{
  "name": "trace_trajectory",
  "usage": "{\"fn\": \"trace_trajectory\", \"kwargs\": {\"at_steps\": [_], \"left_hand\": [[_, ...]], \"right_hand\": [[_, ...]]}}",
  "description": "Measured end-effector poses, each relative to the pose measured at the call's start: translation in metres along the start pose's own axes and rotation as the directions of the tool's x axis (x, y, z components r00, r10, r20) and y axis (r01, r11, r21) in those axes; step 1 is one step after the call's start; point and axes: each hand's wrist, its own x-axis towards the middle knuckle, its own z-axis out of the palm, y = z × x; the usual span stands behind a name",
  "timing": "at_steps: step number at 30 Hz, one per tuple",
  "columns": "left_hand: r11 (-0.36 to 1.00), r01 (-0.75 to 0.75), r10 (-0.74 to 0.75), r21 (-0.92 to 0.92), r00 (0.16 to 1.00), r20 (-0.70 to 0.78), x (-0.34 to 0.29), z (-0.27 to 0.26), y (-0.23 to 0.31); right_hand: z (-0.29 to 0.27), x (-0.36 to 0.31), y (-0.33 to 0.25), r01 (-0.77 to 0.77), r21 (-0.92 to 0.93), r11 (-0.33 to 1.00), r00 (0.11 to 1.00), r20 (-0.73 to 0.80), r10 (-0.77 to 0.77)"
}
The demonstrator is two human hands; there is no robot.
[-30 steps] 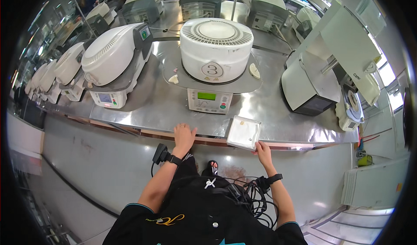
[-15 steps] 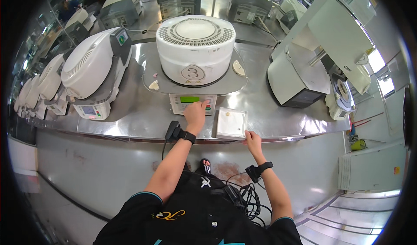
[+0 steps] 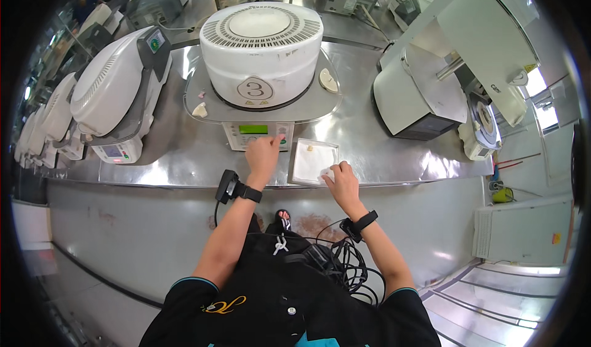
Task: Processing and cleaning dental prosthetic components in a laboratory environment.
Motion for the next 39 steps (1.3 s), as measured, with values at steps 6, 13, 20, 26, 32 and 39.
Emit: {"fn": "trace_trajectory", "kwargs": {"at_steps": [6, 13, 20, 26, 32, 39], "left_hand": [[0.988, -0.130, 0.128, -0.080, 0.991, -0.030, -0.027, -0.012, 0.040], [0.765, -0.628, 0.615, -0.143, 0.778, -0.129, 0.013, 0.008, 0.113], [0.749, -0.629, 0.651, 0.206, 0.758, -0.052, 0.064, 0.066, 0.113], [0.768, -0.586, 0.599, 0.258, 0.800, 0.034, 0.045, 0.059, 0.123], [0.796, -0.603, 0.605, 0.046, 0.793, -0.068, 0.025, 0.034, 0.118], [0.832, -0.516, 0.466, -0.203, 0.849, -0.250, 0.008, 0.007, 0.094]], "right_hand": [[0.019, 0.009, 0.014, -0.133, -0.063, 0.989, 0.977, 0.159, 0.142], [0.021, 0.023, 0.017, -0.140, -0.040, 0.989, 0.944, 0.296, 0.145], [0.003, 0.018, 0.008, -0.179, 0.061, 0.982, 0.960, 0.231, 0.161], [-0.001, 0.009, 0.015, -0.178, 0.095, 0.979, 0.966, 0.209, 0.155], [-0.001, 0.016, 0.006, -0.151, 0.141, 0.978, 0.975, 0.183, 0.124], [-0.002, 0.012, 0.011, -0.133, 0.161, 0.978, 0.984, 0.139, 0.111]]}}
